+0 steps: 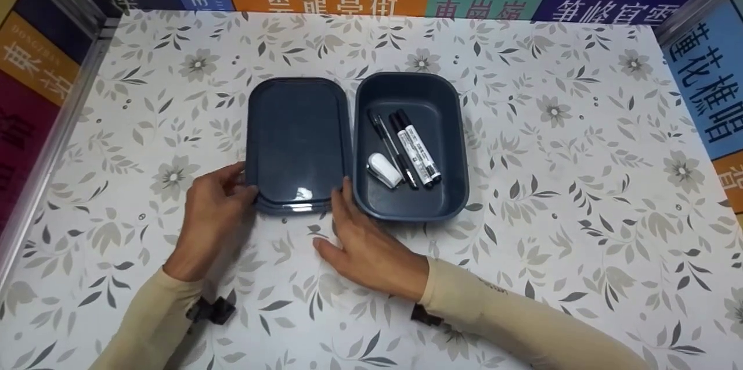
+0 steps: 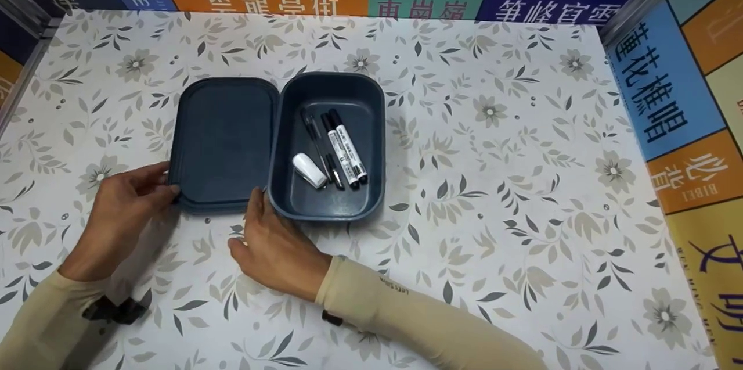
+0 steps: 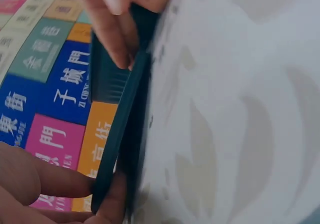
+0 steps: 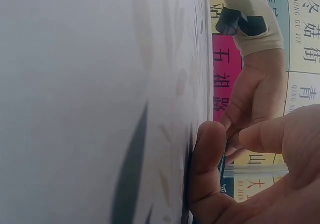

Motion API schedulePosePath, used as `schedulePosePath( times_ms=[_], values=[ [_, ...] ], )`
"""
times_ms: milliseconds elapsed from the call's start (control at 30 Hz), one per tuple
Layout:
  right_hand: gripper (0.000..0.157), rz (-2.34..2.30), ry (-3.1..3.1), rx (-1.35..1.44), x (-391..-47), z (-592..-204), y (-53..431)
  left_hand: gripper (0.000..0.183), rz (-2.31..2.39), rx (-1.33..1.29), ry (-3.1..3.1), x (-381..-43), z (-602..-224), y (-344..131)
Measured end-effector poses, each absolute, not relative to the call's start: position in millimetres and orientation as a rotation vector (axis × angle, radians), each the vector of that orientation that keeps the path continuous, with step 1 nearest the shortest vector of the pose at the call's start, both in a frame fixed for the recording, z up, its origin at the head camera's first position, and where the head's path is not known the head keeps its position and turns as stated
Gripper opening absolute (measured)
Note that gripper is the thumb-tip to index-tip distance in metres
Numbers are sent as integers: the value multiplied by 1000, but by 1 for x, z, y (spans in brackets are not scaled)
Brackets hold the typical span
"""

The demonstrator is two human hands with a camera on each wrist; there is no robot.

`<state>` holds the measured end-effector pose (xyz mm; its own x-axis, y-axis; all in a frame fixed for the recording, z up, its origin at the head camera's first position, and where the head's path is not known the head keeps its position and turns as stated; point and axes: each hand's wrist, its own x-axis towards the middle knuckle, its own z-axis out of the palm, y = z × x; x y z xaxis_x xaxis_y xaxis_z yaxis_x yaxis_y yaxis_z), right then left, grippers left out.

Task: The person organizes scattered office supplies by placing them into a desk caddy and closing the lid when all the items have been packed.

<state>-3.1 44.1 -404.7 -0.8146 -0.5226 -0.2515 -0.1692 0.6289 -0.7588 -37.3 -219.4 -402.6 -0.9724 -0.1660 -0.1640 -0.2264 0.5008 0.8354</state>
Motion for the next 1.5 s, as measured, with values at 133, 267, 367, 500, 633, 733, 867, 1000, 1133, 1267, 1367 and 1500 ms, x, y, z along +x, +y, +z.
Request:
schedulePosePath(
  times_ms=[133,267,367,500,633,733,867,1000,1133,1267,1367,1500],
  values=[
    [91,-1067,2419,-569,-2,-405,44,49,1745,-405,2457,-35,-404,-225],
    [86,-1077,2469,-646,-1,-407,42,50,1880,-465,2365,-28,-401,-233],
    [82,-1081,2488,-657,-2,-407,40,52,1868,-495,2374,-22,-400,-239],
    [77,-1107,2479,-631,-5,-408,40,53,1922,-559,2300,-15,-398,-244],
    [73,-1164,2490,-660,-6,-408,41,51,1983,-623,2268,-9,-395,-245],
    [73,-1231,2505,-657,-6,-409,40,50,2027,-669,2248,-7,-393,-244],
    [75,-1330,2484,-584,-5,-408,37,48,2052,-693,2234,-4,-388,-245],
    [76,-1412,2427,-521,-2,-406,34,47,2050,-669,2249,-2,-384,-247],
    [77,-1536,2367,-526,2,-406,32,47,2065,-609,2238,1,-381,-248],
    [79,-1646,2304,-552,9,-404,33,48,2090,-544,2229,6,-377,-250],
    [82,-1697,2254,-528,11,-401,35,49,2127,-510,2216,8,-373,-249],
    [84,-1792,2158,-462,12,-393,39,49,2151,-480,2202,10,-370,-244]
  ],
)
